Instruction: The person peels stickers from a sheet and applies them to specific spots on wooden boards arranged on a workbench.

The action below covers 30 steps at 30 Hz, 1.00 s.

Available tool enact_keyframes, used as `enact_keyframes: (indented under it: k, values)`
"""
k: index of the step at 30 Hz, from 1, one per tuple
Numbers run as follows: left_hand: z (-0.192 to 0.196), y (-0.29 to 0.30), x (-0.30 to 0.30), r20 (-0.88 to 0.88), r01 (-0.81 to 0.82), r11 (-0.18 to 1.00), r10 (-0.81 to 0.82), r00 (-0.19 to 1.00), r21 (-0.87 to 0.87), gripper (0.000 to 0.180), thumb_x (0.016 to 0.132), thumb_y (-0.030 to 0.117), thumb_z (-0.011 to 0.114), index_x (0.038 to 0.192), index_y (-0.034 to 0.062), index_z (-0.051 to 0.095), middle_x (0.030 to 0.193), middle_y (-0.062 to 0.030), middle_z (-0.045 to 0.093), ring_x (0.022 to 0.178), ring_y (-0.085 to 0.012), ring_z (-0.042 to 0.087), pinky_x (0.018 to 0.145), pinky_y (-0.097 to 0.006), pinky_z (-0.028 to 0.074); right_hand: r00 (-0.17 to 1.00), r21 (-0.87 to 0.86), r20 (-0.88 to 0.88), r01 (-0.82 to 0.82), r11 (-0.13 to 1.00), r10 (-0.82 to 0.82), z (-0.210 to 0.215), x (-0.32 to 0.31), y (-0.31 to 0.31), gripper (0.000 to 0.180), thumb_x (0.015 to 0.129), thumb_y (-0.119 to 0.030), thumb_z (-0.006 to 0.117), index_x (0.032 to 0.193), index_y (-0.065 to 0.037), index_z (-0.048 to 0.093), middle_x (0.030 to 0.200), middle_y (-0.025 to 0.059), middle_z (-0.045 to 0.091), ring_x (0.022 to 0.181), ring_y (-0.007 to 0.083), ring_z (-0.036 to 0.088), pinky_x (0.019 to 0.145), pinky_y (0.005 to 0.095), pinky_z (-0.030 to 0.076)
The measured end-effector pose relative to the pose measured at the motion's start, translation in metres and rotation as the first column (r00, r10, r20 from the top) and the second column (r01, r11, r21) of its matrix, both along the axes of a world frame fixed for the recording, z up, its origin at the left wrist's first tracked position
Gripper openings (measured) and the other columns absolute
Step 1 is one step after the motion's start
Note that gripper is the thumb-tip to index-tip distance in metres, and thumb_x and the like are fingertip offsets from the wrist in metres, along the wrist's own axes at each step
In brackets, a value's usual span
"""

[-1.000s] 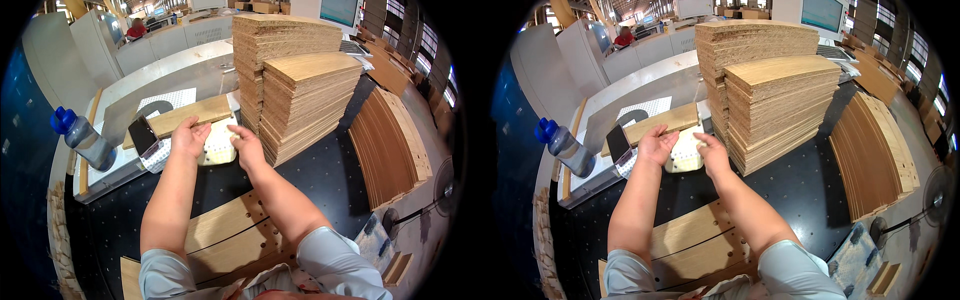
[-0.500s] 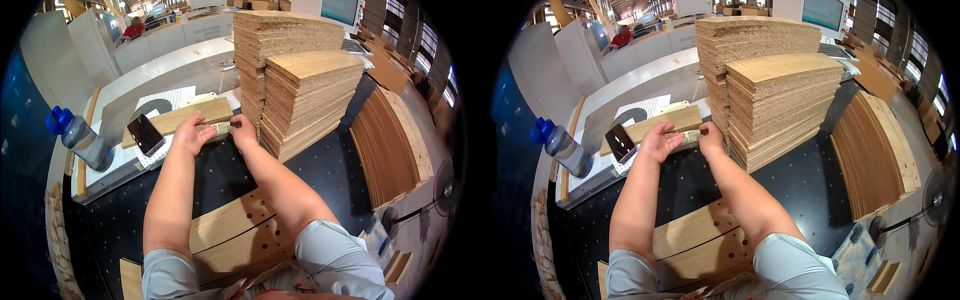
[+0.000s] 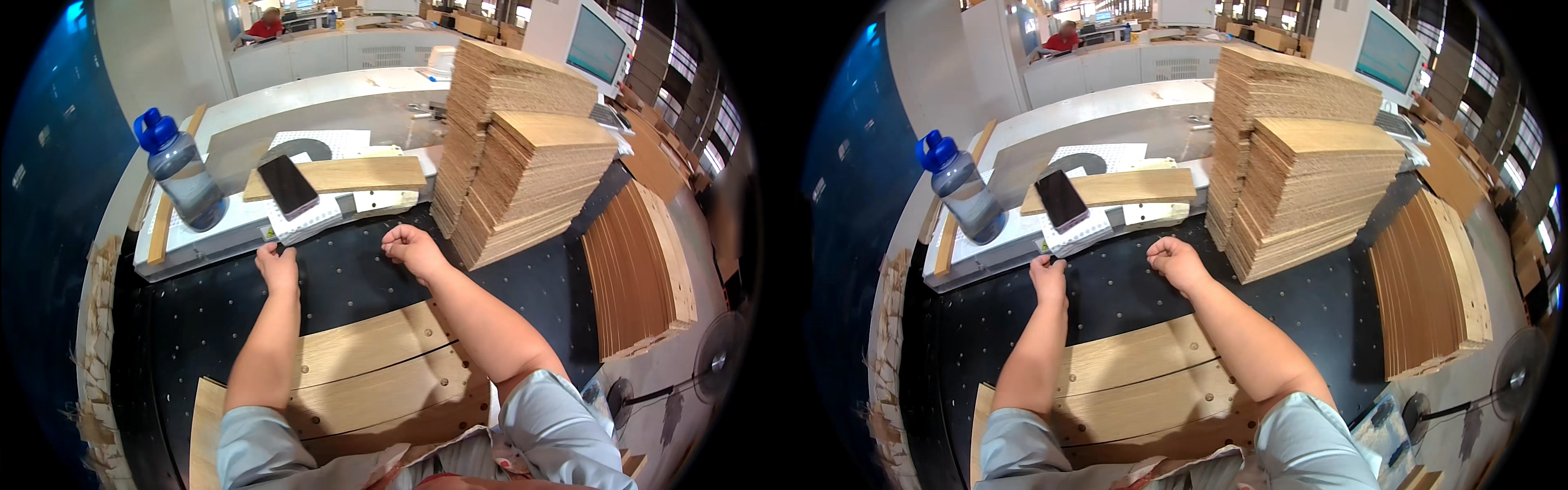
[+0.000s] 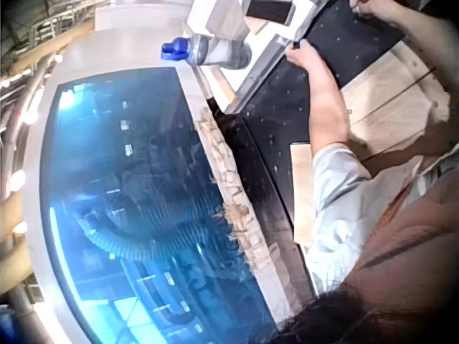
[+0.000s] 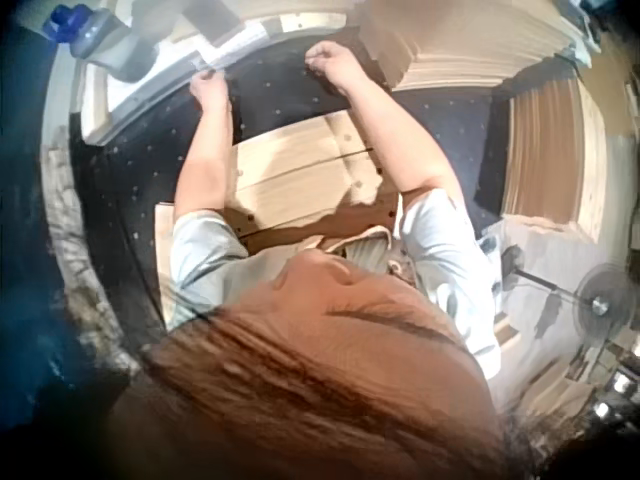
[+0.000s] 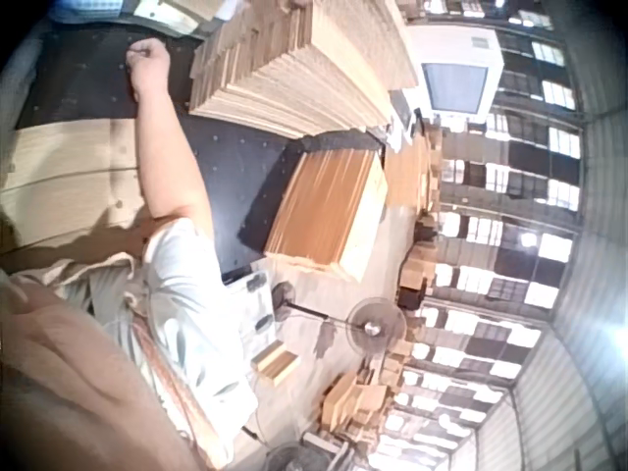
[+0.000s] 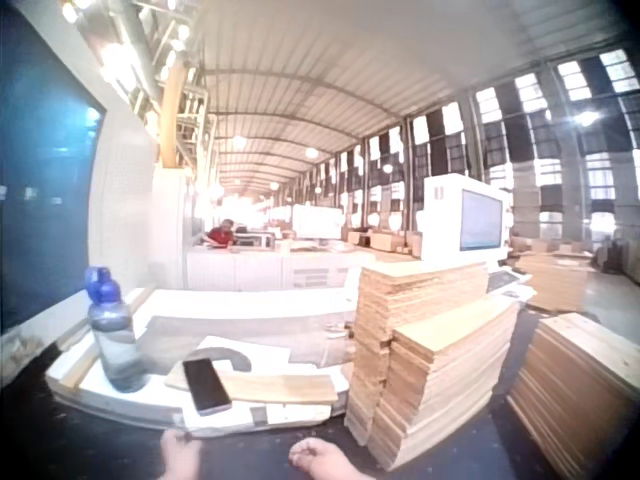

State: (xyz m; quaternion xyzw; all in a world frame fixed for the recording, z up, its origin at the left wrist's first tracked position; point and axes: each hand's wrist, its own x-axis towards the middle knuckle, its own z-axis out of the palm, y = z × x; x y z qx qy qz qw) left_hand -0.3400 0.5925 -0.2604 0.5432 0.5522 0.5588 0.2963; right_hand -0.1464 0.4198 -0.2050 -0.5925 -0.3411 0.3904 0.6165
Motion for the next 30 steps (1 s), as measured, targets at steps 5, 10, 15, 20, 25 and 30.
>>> enact_keyframes:
  k: [5, 10, 15, 20, 25, 30]
  values:
    - [0.014, -0.004, 0.009, 0.62, 0.574, 0.811, -0.397, 0.677, -0.108, 0.03, 0.078, -0.003, 0.059, 0.108, -0.0037, 0.057, 0.103, -0.0097, 0.063, 0.092, -0.0178, 0.059, 0.086, -0.029, 0.043, 0.941, -0.046, 0.325, -0.085, 0.995, 0.095, -0.009, -0.018, 0.021, 0.009, 0.082, 0.0, 0.065, 0.09, -0.002, 0.063, 0.077, 0.0005, 0.06, 0.074, 0.0091, 0.055, 0.071, 0.0243, 0.048]
    - [0.005, 0.013, -0.014, 0.577, 0.694, 0.715, -0.533, 0.619, -0.084, 0.021, 0.083, -0.002, 0.06, 0.104, -0.0004, 0.062, 0.099, -0.0069, 0.067, 0.089, -0.0135, 0.06, 0.085, -0.027, 0.043, 0.881, -0.032, 0.473, -0.007, 0.999, 0.021, 0.015, -0.031, 0.056, 0.01, 0.083, -0.004, 0.065, 0.092, -0.001, 0.064, 0.082, 0.0046, 0.064, 0.076, 0.0122, 0.058, 0.073, 0.027, 0.049]
    - [0.002, 0.018, -0.018, 0.56, 0.745, 0.666, -0.609, 0.562, -0.024, 0.019, 0.085, -0.004, 0.06, 0.103, 0.0, 0.061, 0.098, -0.0058, 0.067, 0.087, -0.0111, 0.061, 0.082, -0.025, 0.046, 0.677, 0.082, 0.736, -0.083, 0.993, -0.004, 0.029, -0.071, 0.086, 0.01, 0.079, -0.006, 0.066, 0.088, -0.002, 0.066, 0.085, 0.0122, 0.064, 0.081, 0.0267, 0.062, 0.076, 0.0344, 0.05]
    - [0.0, 0.017, -0.01, 0.622, 0.758, 0.65, -0.617, 0.482, 0.058, 0.023, 0.085, -0.007, 0.057, 0.107, 0.0015, 0.059, 0.095, -0.0026, 0.065, 0.081, -0.0083, 0.058, 0.075, -0.023, 0.046, 0.437, 0.076, 0.899, -0.09, 0.993, -0.029, 0.024, -0.089, 0.105, 0.009, 0.075, -0.005, 0.066, 0.084, -0.003, 0.067, 0.089, 0.0156, 0.063, 0.088, 0.0356, 0.06, 0.079, 0.0431, 0.049]
    - [0.005, 0.021, -0.01, 0.572, 0.774, 0.629, -0.663, 0.483, 0.076, 0.022, 0.089, -0.002, 0.054, 0.11, 0.0002, 0.061, 0.096, -0.0006, 0.064, 0.08, -0.0064, 0.055, 0.074, -0.021, 0.044, 0.281, 0.156, 0.952, -0.089, 0.984, -0.125, 0.019, -0.087, 0.117, 0.012, 0.075, -0.003, 0.065, 0.086, -0.003, 0.066, 0.089, 0.0144, 0.062, 0.089, 0.0347, 0.059, 0.079, 0.0428, 0.049]
    - [-0.006, 0.03, -0.013, 0.471, 0.726, 0.687, -0.639, 0.609, -0.008, 0.015, 0.09, 0.003, 0.057, 0.1, 0.0001, 0.067, 0.086, 0.0012, 0.063, 0.079, -0.0056, 0.052, 0.071, -0.022, 0.042, 0.088, 0.23, 0.972, -0.181, 0.956, -0.218, 0.021, -0.101, 0.125, 0.02, 0.073, 0.001, 0.065, 0.092, -0.005, 0.066, 0.09, 0.0112, 0.061, 0.088, 0.0329, 0.058, 0.077, 0.0408, 0.049]
